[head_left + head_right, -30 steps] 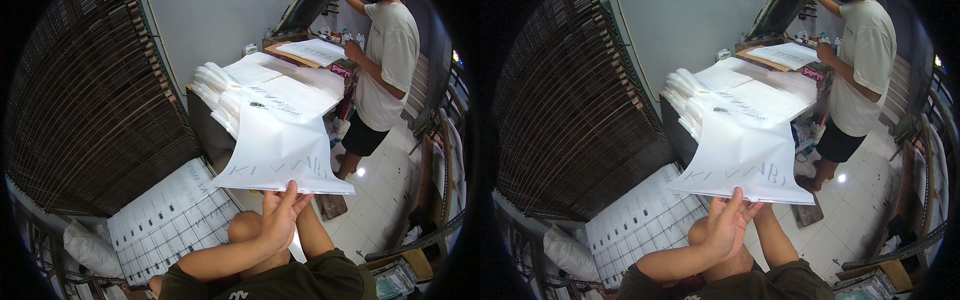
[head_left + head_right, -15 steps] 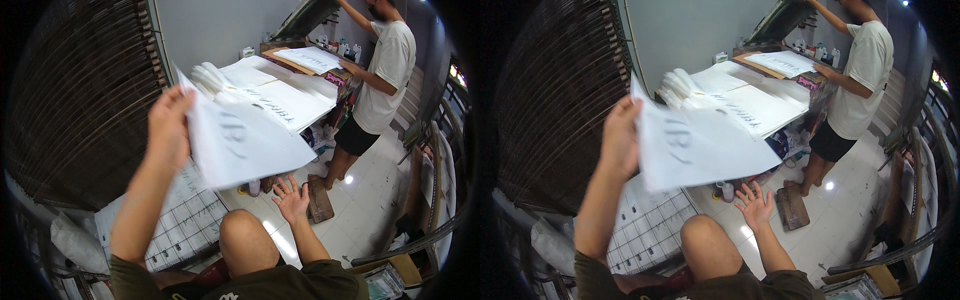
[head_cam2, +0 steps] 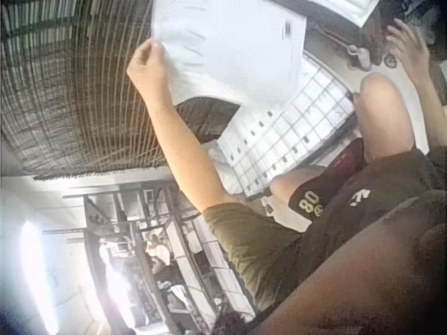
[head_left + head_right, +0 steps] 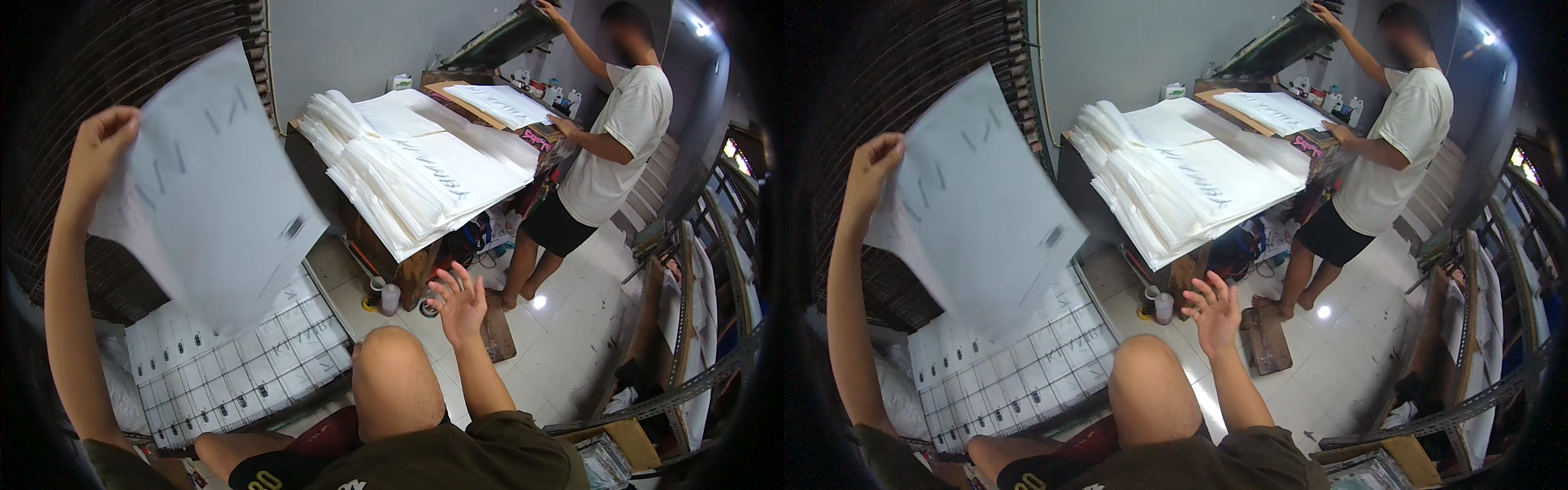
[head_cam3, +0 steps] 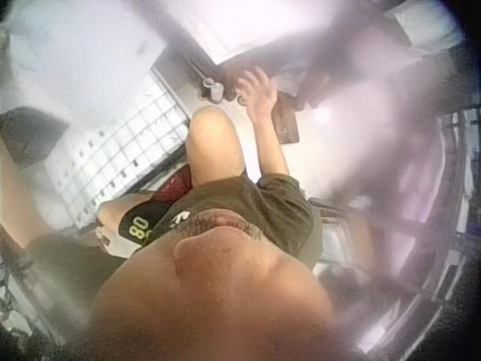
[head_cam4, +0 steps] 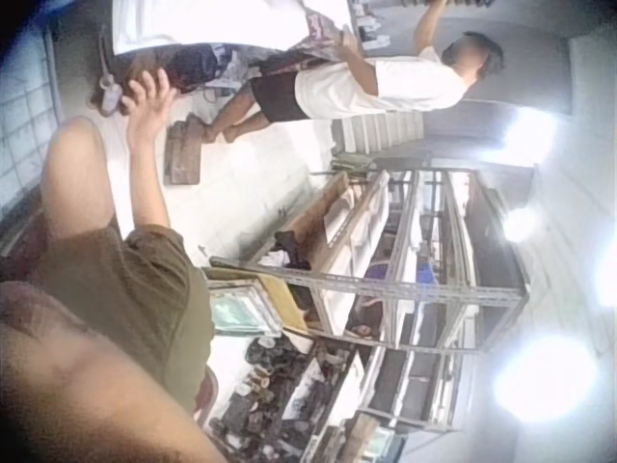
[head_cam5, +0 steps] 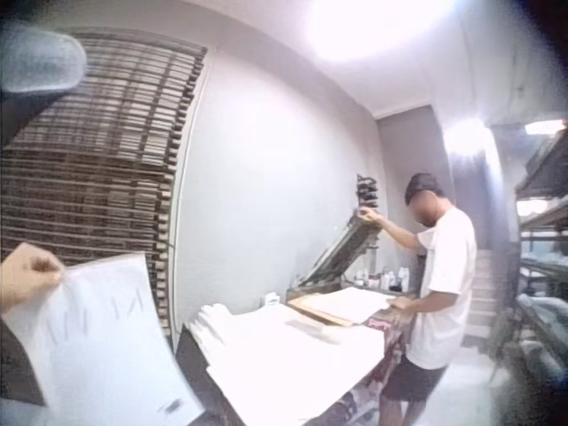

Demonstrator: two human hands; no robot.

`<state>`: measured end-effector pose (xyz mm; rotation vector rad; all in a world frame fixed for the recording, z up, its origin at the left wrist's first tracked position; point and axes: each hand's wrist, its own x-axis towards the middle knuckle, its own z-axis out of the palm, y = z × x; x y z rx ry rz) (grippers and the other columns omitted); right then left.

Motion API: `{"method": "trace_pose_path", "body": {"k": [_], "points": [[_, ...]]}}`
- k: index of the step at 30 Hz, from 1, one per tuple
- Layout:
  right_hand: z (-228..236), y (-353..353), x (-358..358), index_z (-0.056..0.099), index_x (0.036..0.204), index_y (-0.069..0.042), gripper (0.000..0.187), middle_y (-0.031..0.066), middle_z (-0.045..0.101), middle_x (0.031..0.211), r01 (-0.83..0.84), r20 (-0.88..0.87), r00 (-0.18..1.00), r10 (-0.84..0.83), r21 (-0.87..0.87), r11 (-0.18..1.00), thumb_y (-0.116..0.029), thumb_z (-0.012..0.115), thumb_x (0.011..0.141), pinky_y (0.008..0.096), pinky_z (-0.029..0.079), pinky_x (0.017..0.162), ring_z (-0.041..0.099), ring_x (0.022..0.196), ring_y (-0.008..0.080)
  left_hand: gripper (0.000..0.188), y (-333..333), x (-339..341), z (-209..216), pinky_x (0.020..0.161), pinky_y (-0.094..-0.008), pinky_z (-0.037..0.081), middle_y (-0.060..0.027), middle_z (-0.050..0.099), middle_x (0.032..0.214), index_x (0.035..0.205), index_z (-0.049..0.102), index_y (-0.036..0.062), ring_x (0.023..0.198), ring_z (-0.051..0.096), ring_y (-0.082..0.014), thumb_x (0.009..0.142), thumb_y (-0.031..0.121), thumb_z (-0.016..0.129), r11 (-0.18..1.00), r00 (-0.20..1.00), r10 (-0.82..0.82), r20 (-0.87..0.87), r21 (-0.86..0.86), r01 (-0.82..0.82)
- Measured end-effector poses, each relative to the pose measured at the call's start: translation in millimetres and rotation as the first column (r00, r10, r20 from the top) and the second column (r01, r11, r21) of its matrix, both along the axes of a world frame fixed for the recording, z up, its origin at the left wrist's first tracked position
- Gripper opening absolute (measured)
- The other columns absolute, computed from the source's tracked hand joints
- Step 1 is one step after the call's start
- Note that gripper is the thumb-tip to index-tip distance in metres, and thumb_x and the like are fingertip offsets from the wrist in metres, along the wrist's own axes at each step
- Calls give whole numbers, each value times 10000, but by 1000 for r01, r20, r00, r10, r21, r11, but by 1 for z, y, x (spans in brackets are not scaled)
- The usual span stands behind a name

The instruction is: The person sits on the floor and repeatedly picks up white paper sheets from a nearby table, then places them onto a large stack on the floor. The person handles the papers one at a time, aligning them before adding them to the pile.

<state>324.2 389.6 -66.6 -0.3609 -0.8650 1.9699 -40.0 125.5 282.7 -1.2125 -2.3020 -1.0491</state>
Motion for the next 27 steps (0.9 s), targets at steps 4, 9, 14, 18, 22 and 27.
{"method": "trace_pose_path", "body": {"k": [4, 9, 14, 18, 22, 27], "points": [[57, -10, -39, 567, 1091, -50, 293, 80, 571, 1078, 18, 209, 964, -162, 560, 828, -288, 538, 924, 286, 468, 753, 576, 943, 180, 160, -23, 25, -46, 809, -341, 462, -129, 643, 840, 908, 641, -13, 839, 617, -239, 796, 98, 614, 989, 965, -128, -229, -104, 107], [152, -83, -126, 586, 807, -57, 161, 145, 554, 1118, -125, 108, 975, -196, 989, -76, -158, 694, 744, 372, 419, 849, 531, 1019, 308, 87, -47, 47, -126, 754, -378, 436, -94, 619, 809, 826, 647, 47, 833, 592, -276, 760, 57, 591, 903, 903, -265, -338, -416, 110], [124, -152, -199, 604, 841, -96, 118, 107, 586, 1105, -360, 321, 933, -166, 862, -357, -137, 631, 734, 406, 435, 808, 552, 1029, 280, 94, -82, 55, -205, 782, -390, 420, -93, 615, 776, 784, 633, 48, 806, 576, -280, 717, 73, 572, 858, 893, -380, -240, -451, 244], [79, -206, -222, 622, 897, -43, 245, 137, 646, 908, -617, 641, 767, -41, 718, -321, 27, 504, 694, 407, 505, 676, 634, 767, 316, 89, -125, 61, -259, 890, -410, 416, -76, 622, 811, 816, 641, 55, 866, 583, -269, 781, 85, 565, 890, 949, -290, -122, -398, 221], [46, -242, -240, 635, 1048, -1, 392, 135, 629, 956, -624, 665, 746, -34, 680, -384, 48, 497, 684, 416, 513, 751, 625, 838, 322, 213, -159, 63, -290, 1003, -435, 368, -100, 602, 1035, 1020, 628, 82, 1048, 543, -286, 812, 98, 581, 947, 983, -77, -166, -321, 20], [44, -269, -267, 607, 1119, -6, 451, 131, 576, 992, -679, 767, 641, 5, 570, -463, 60, 500, 686, 407, 507, 767, 598, 916, 331, 479, -215, 80, -320, 978, -439, 381, -163, 529, 1196, 1182, 542, 50, 1143, 499, -314, 747, 158, 712, 981, 982, 185, 46, 54, -188]]}}
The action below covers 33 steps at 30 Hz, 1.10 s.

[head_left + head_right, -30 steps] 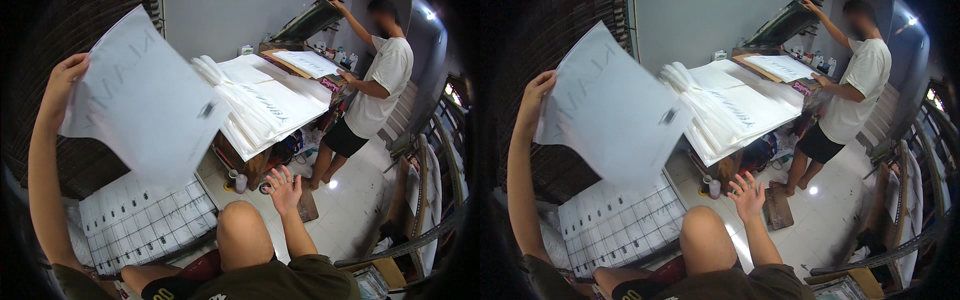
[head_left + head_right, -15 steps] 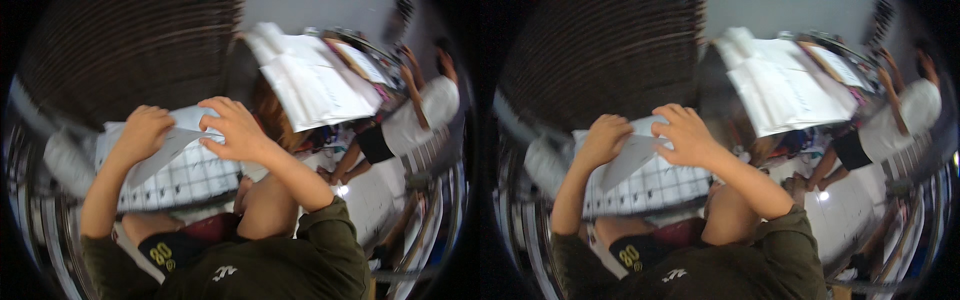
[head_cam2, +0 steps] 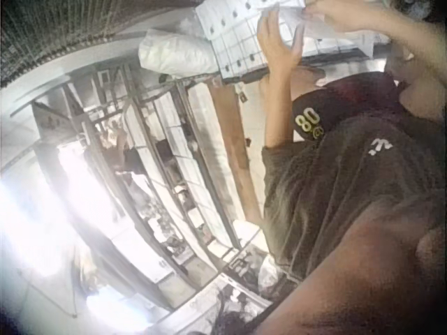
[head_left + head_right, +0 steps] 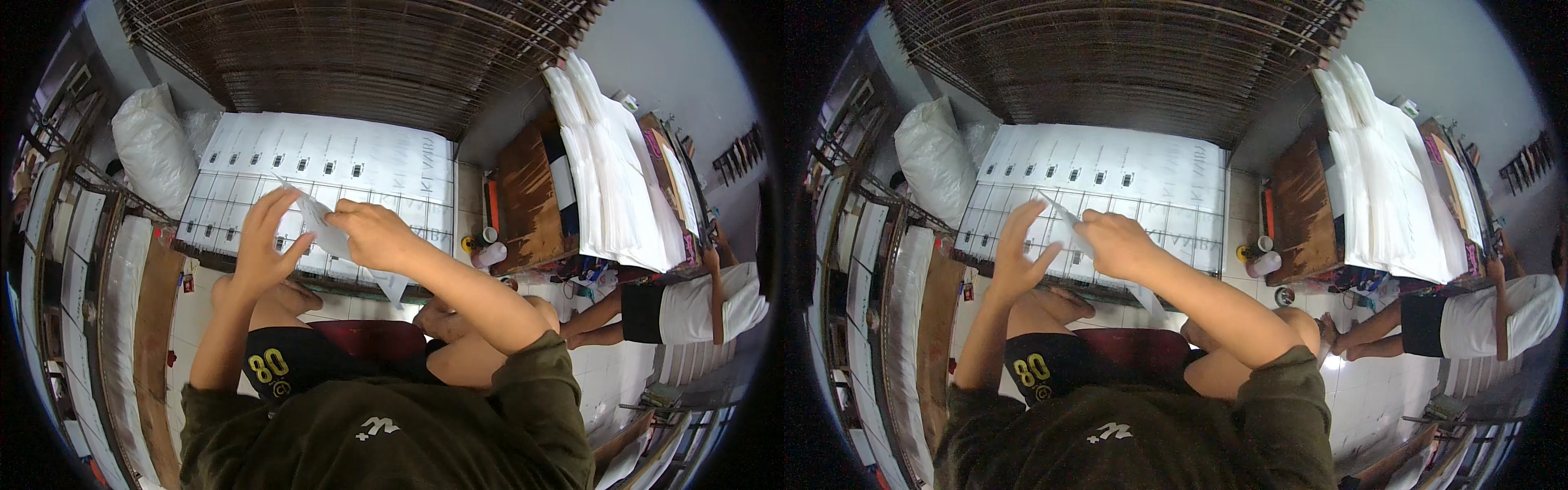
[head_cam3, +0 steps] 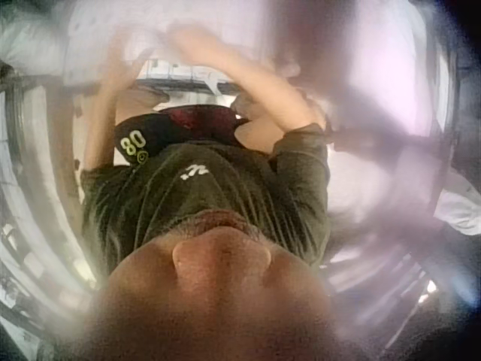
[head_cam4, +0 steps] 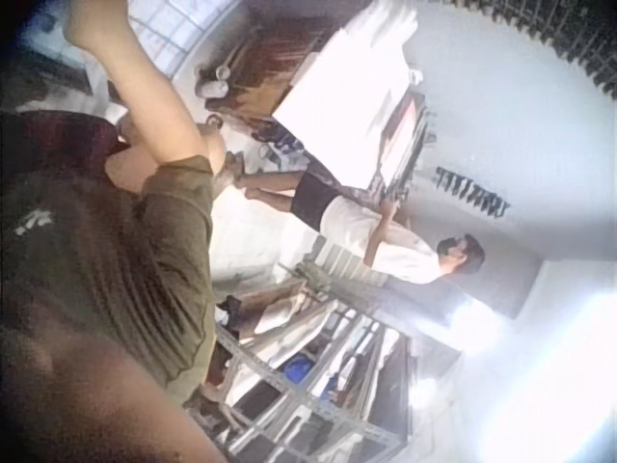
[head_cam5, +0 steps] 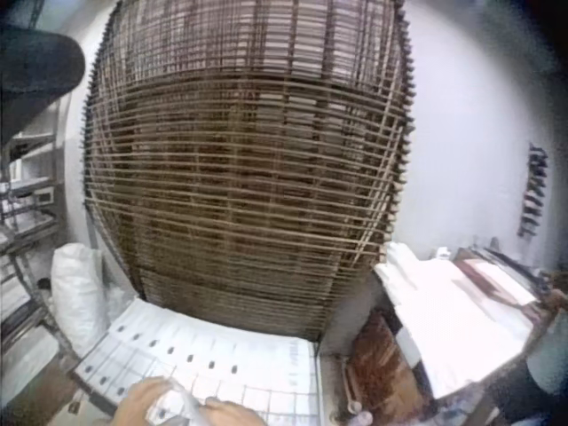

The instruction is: The person sits on the floor and repeatedly picks up white paper sheets from a nearby table, then places them onto a large stack on the floor. The person handles the papers one at a time, aligning them before adding them to the pile.

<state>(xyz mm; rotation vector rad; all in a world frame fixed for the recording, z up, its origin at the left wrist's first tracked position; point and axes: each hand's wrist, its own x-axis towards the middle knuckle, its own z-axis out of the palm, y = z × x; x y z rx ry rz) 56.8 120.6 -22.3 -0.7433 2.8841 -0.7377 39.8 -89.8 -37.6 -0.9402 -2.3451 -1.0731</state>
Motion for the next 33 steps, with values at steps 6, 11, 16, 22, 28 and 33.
{"method": "trace_pose_path", "body": {"k": [6, 11, 16, 22, 28, 33], "points": [[-16, -35, -25, 540, 1207, 19, 541, 170, 567, 1078, -118, 87, 988, 127, -99, 988, 84, 466, 674, 411, 469, 859, 567, 1008, 351, 312, -91, 77, -91, 759, -382, 466, -103, 626, 901, 963, 608, 50, 845, 602, -301, 736, 224, 732, 987, 969, 115, 220, -134, -87], [4, -75, -72, 559, 1198, 24, 550, 199, 553, 1219, -278, 102, 956, 277, -1, 961, 80, 485, 655, 396, 429, 969, 529, 1126, 358, 280, -53, 118, -117, 748, -430, 483, -109, 629, 958, 949, 630, 92, 877, 613, -311, 773, 301, 690, 766, 626, -405, 667, -126, 630], [17, -155, -131, 574, 1168, 57, 544, 243, 594, 1142, -529, 117, 844, 524, 17, 849, 58, 470, 633, 375, 439, 943, 568, 1073, 362, 374, 10, 68, -148, 699, -466, 478, -110, 636, 832, 872, 642, 110, 826, 619, -336, 676, 414, 736, 428, 487, -427, 762, -304, 851], [35, -278, -197, 578, 1205, 0, 544, 188, 636, 1081, -688, 178, 710, 681, -31, 725, 18, 513, 665, 316, 484, 812, 615, 925, 247, 406, 36, 49, -210, 726, -452, 496, -133, 681, 870, 825, 688, 68, 841, 647, -328, 631, 417, 759, 284, 354, -388, 851, -255, 924], [21, -349, -269, 592, 1218, -31, 517, 76, 645, 1037, -346, 253, 858, 447, -359, 867, 30, 493, 714, 216, 447, 661, 516, 703, 76, 425, 33, 27, -207, 681, -449, 509, -153, 685, 882, 832, 703, 21, 845, 654, -323, 596, 371, 749, 447, 460, -431, 776, -258, 856], [-87, -350, -315, 503, 1303, -7, 580, 120, 586, 1184, 123, 299, 944, 139, -710, 693, 77, 506, 728, 208, 451, 661, 538, 724, 84, 461, 37, 20, -197, 770, -386, 510, -94, 683, 1008, 960, 715, 86, 956, 646, -247, 604, 370, 783, 373, 449, -386, 806, -309, 875]]}}
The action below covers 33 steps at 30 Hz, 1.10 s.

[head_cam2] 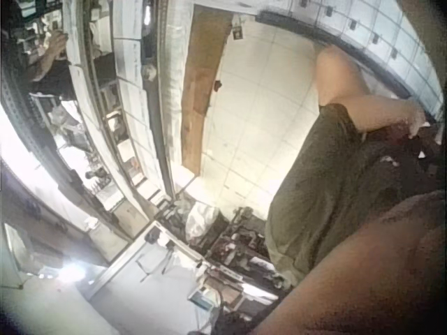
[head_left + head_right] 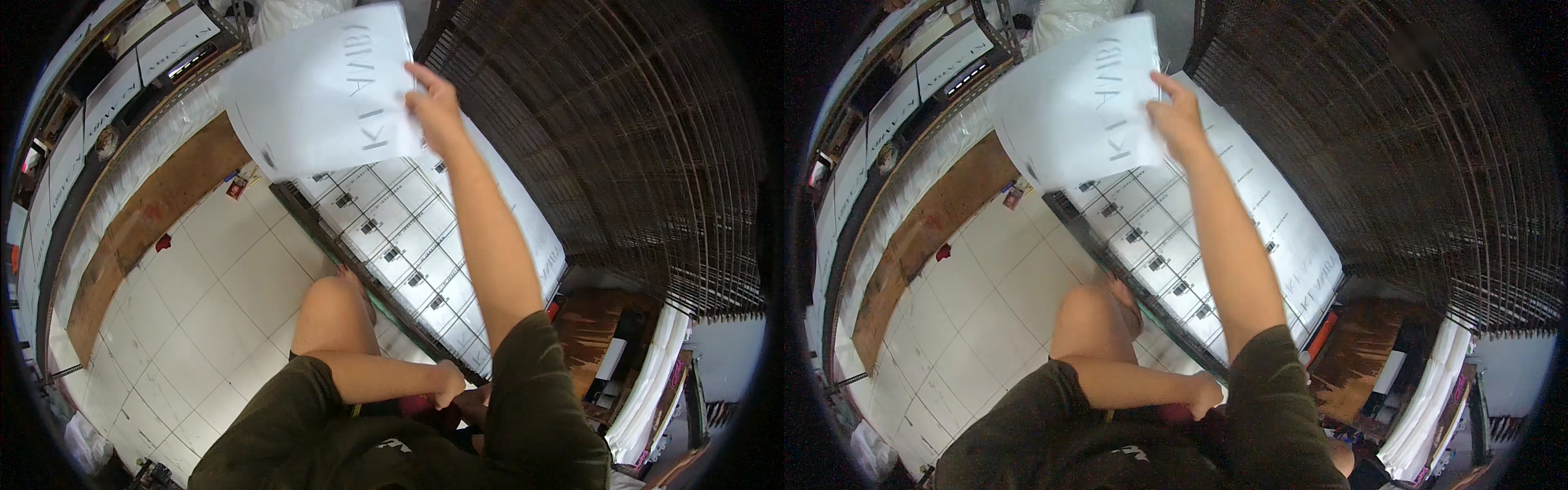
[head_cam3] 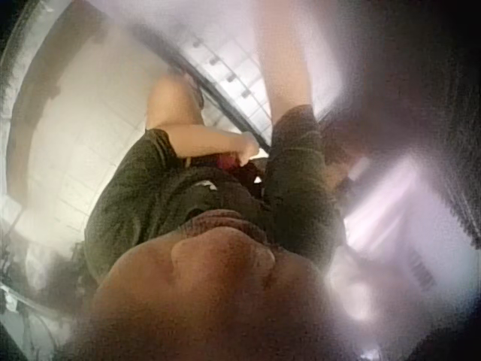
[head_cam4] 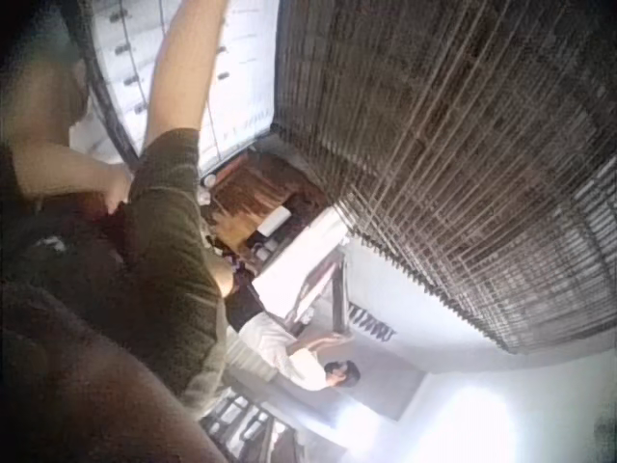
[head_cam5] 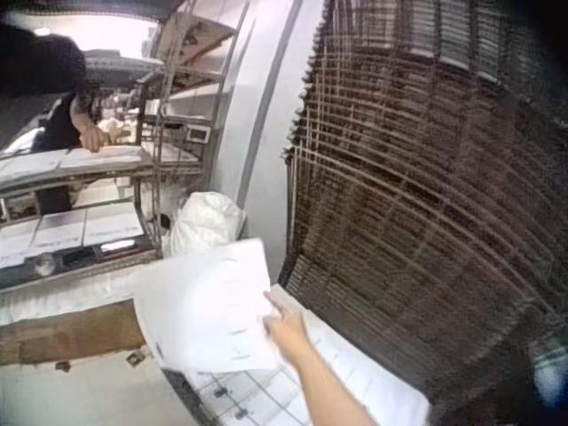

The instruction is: The person sits on the floor and repeatedly picks up white paper sheets from a nearby table, then places them onto a large stack on the floor. The person handles the papers one at a time, aligning them before adding them to the pile.

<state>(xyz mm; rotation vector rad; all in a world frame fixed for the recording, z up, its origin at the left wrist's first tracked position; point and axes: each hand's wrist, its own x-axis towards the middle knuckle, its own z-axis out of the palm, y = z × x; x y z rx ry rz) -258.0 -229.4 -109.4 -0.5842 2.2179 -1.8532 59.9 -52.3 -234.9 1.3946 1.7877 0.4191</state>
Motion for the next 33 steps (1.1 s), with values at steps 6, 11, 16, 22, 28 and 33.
{"method": "trace_pose_path", "body": {"k": [6, 11, 16, 22, 28, 33], "points": [[-155, -26, 41, 227, 1462, -67, 761, 175, 488, 1302, 202, 291, 947, -134, -220, 954, 124, 461, 764, 247, 469, 674, 578, 872, 170, 594, 35, 8, -11, 811, -375, 499, -64, 660, 1086, 1109, 653, 103, 1003, 625, -240, 625, 430, 767, 993, 992, -114, 52, -1, 114], [-241, -34, 69, 101, 1489, -95, 818, 169, 382, 1388, 290, 345, 910, -231, -130, 948, 120, 452, 782, 246, 457, 652, 564, 933, 182, 599, 34, 6, -12, 811, -378, 499, -67, 659, 1088, 1117, 645, 106, 1004, 625, -243, 630, 436, 760, 995, 994, -96, 45, 26, 95], [-316, -3, 86, 163, 1473, -76, 812, 180, 263, 1479, 370, 283, 888, -362, 28, 929, 91, 494, 750, 289, 416, 858, 485, 1140, 247, 604, 32, 9, -15, 811, -382, 500, -71, 657, 1089, 1125, 637, 108, 1006, 624, -245, 635, 442, 754, 995, 994, -102, 47, 22, 101], [-332, 21, 105, 223, 1444, -13, 769, 203, 271, 1477, 404, 319, 858, -404, 68, 912, 49, 511, 734, 319, 303, 1049, 344, 1315, 303, 610, 34, 13, -14, 811, -385, 500, -75, 655, 1091, 1135, 627, 112, 1007, 624, -248, 641, 449, 746, 996, 995, -91, 47, 26, 90], [-324, 35, 116, 233, 1429, 17, 749, 221, 277, 1465, 415, 246, 868, -432, 121, 902, 49, 496, 728, 343, 217, 1110, 266, 1365, 322, 615, 37, 16, -11, 811, -389, 501, -79, 653, 1093, 1144, 617, 115, 1008, 623, -251, 646, 455, 738, 997, 996, -77, 35, 30, 76], [-333, 50, 112, 240, 1424, 20, 756, 236, 277, 1458, 437, 151, 872, -465, 183, 880, 52, 501, 715, 356, 208, 1121, 259, 1364, 346, 620, 37, 18, -12, 811, -393, 501, -83, 651, 1095, 1152, 609, 117, 1009, 622, -254, 651, 461, 731, 996, 996, -85, 31, 22, 84]]}}
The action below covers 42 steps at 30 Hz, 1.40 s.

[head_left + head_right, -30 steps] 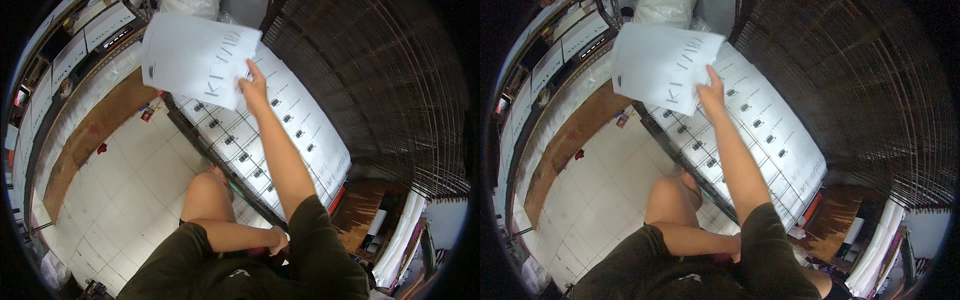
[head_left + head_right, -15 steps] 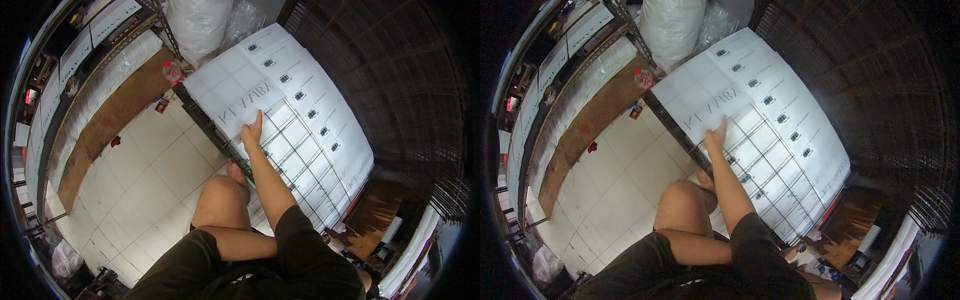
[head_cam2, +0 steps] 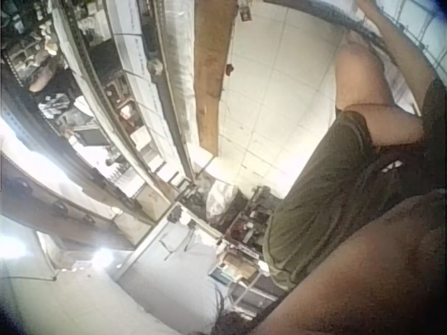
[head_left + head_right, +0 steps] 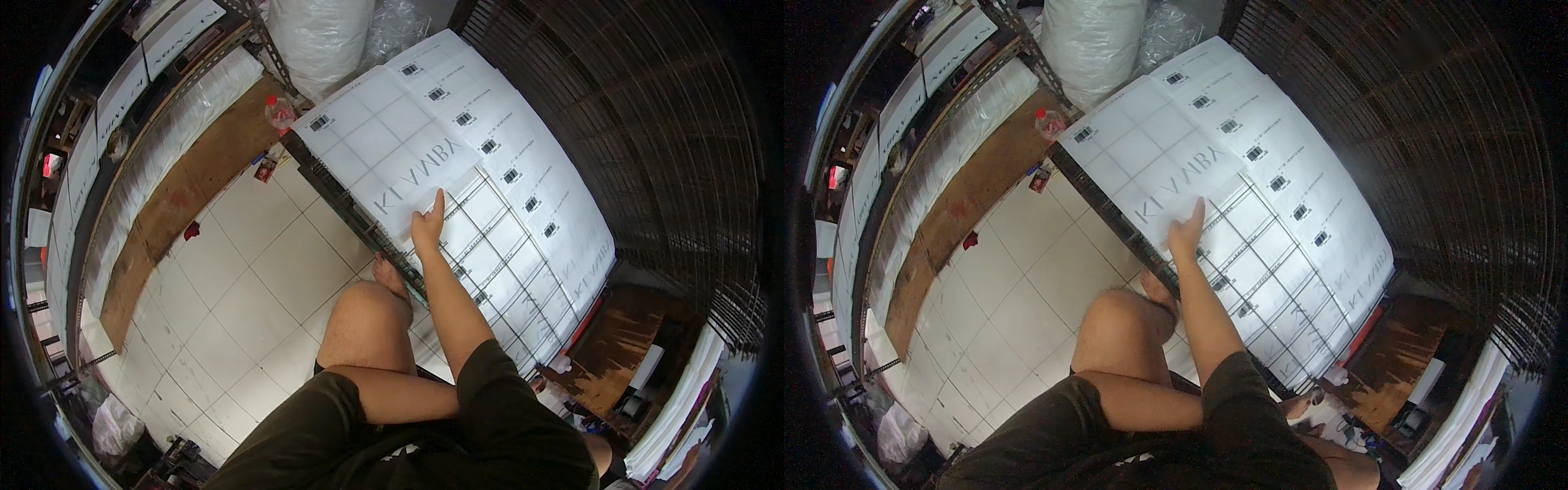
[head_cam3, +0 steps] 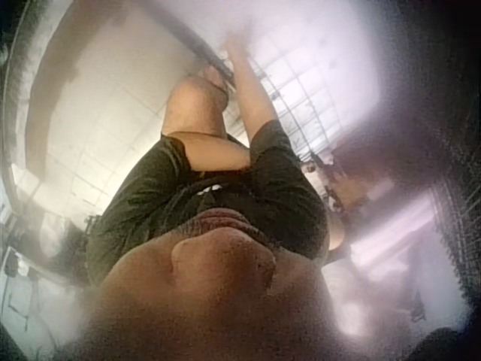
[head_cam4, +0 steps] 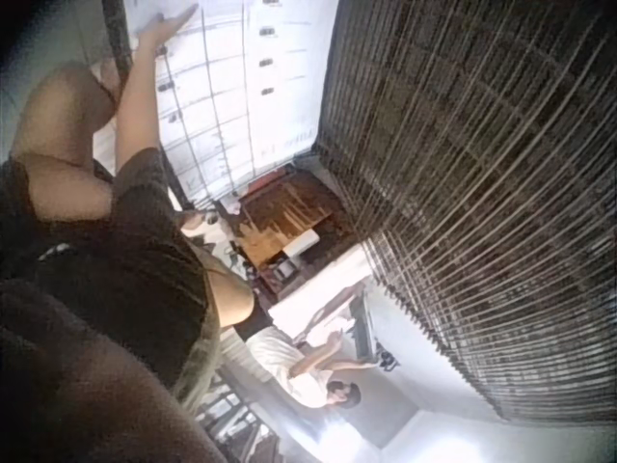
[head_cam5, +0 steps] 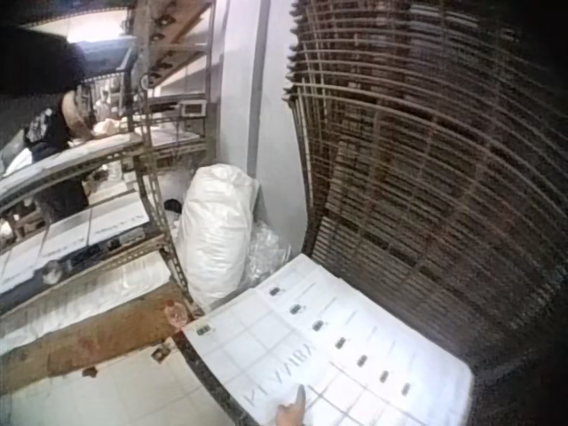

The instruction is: The person sits on the floor and repeatedly picks up white paper sheets from a nearby table, then places them onto a large stack on the floor. The person handles the papers one at a time, aligning them before adding them to the pile.

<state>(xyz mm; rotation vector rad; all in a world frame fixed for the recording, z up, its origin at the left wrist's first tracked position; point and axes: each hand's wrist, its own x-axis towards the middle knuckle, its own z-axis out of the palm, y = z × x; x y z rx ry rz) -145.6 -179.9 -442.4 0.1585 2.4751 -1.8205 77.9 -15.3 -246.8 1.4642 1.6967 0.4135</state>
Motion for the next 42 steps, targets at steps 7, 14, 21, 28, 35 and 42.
{"method": "trace_pose_path", "body": {"k": [7, 14, 21, 28, 35, 42], "points": [[3, 13, 4, 228, 1422, 40, 744, 238, 262, 1466, -18, 30, 999, 17, 20, 1000, 49, 491, 725, 352, 178, 1132, 232, 1378, 342, 627, 5, 4, 1, 811, -397, 502, -88, 649, 1097, 1164, 597, 121, 1011, 622, -257, 658, 469, 722, 1000, 1000, 10, 11, 10, -10], [-10, 16, 11, 201, 1463, -39, 795, 172, 220, 1500, -34, 16, 999, 34, 37, 999, 107, 497, 740, 292, 373, 990, 340, 1322, 245, 633, 0, 13, 0, 811, -402, 502, -92, 646, 1099, 1175, 586, 124, 1013, 621, -261, 665, 477, 713, 1000, 1000, 11, 13, 1, -11], [20, 31, 12, 414, 1324, -6, 648, 180, 460, 1265, 138, -75, 990, -117, 440, 888, -53, 636, 716, 352, 488, 828, 589, 888, 259, 640, -14, 23, -1, 811, -406, 503, -97, 644, 1102, 1186, 574, 128, 1014, 620, -264, 671, 486, 704, 999, 999, -42, 28, -15, 42], [204, 141, -7, 505, 1280, -131, 531, 139, 614, 1135, -106, -143, 966, 217, 548, 830, -188, 618, 764, 396, 489, 849, 619, 967, 279, 613, -34, -3, -10, 825, -438, 492, -132, 646, 1074, 1150, 581, 104, 1005, 619, -291, 686, 489, 694, 990, 995, -95, 41, -101, 99], [384, 359, 75, 557, 1217, -126, 472, 115, 655, 1038, 158, -299, 945, 136, 777, 609, -220, 640, 762, 394, 509, 809, 628, 959, 288, 565, -2, 3, -40, 779, -442, 477, -192, 644, 946, 941, 608, 27, 937, 613, -356, 744, 556, 625, 988, 991, -129, -34, -91, 125], [486, 528, 227, 582, 1158, -138, 488, 118, 541, 1189, 479, -529, 769, -359, 849, -224, -300, 701, 713, 464, 404, 898, 491, 1137, 303, 560, -8, -8, -25, 700, -401, 476, -157, 638, 825, 815, 574, 65, 824, 617, -340, 654, 583, 712, 975, 999, 39, -12, -216, -41]]}}
